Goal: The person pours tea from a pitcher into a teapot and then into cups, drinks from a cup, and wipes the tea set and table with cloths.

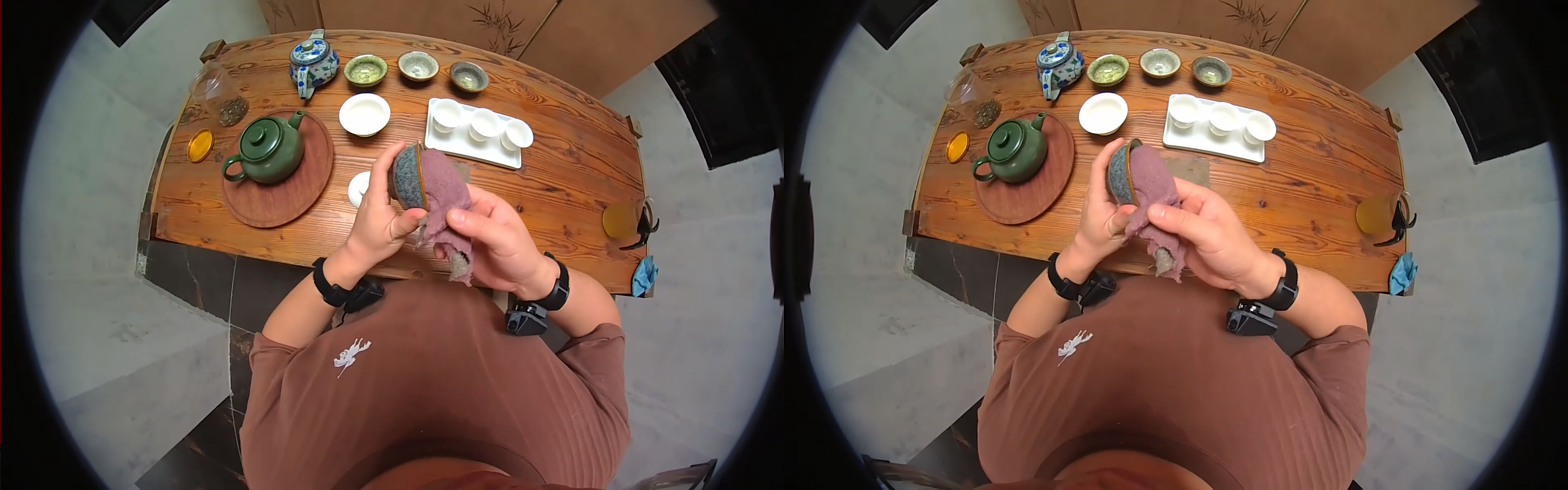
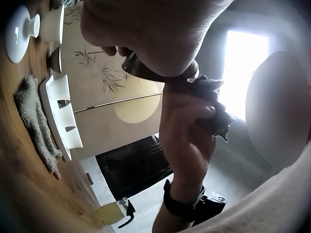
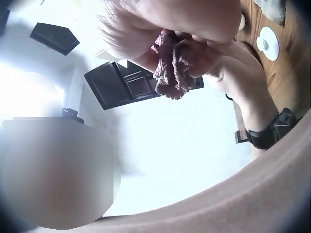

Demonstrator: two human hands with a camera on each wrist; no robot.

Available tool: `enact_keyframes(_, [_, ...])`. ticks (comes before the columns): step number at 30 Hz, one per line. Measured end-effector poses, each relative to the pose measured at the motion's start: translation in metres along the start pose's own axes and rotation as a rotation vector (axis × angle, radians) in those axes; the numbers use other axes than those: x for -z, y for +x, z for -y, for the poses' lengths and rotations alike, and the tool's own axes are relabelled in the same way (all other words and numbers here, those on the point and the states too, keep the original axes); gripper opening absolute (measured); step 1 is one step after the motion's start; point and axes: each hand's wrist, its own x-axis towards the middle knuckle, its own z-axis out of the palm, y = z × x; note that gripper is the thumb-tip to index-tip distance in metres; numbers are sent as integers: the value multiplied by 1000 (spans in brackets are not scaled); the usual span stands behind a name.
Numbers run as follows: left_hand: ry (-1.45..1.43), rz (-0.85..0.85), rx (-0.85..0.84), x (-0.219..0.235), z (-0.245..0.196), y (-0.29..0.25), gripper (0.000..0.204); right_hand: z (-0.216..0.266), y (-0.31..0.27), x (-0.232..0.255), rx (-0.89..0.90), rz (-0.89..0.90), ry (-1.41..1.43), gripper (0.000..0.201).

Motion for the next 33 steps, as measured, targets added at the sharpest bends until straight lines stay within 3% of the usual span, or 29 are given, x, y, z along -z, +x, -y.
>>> enact_keyframes(3, [50,48,1,-1,-8,1,115,2,-3,4,-5,-68,-82,35])
enact_keyframes(5, [-61,51,17,-8,-11,0,109,2,-6,10,-2,-68,-203,33])
enact_keyframes(8, [-251,79,102,-5,-7,-3,96,-3,-15,12,356,-36,-1152,35])
enact_keyframes(9, [-318,93,139,-4,-5,-3,91,-6,-9,16,670,3,-1500,44])
enact_keyframes(10, [-325,68,145,-7,-9,-2,78,0,-8,18,824,108,-1755,45])
enact_keyframes(11, [-472,77,260,-8,-14,-1,75,7,-7,21,978,221,-2006,46])
enact_keyframes(13, [-764,99,495,-10,-29,2,73,24,-2,26,1018,417,-2086,43])
enact_keyframes(14, [-749,108,559,-13,-38,2,70,32,1,29,1038,518,-2123,42])
enact_keyframes(16, [-645,302,730,-7,-33,-2,70,45,3,38,1204,620,-2242,39])
enact_keyframes(19, [-835,565,804,-2,-8,-8,70,57,7,38,1397,676,-2382,33])
enact_keyframes(20, [-1082,712,768,4,1,-2,69,60,7,39,1413,679,-2429,33])
enact_keyframes(21, [-1124,658,775,6,5,-5,69,62,9,38,1433,683,-2474,33])
enact_keyframes(23, [-1205,549,779,5,-18,1,70,65,9,30,1257,631,-2476,38])
enact_keyframes(25, [-827,36,764,-14,-64,3,71,68,7,19,1032,568,-2391,41])
enact_keyframes(26, [-971,75,635,-11,-57,4,62,68,3,16,803,554,-2342,46])
enact_keyframes(29, [-843,44,460,-8,-41,5,59,36,-1,18,591,372,-1942,53])
enact_keyframes(33, [-573,-56,336,-14,-24,0,63,3,-9,17,462,173,-1409,62])
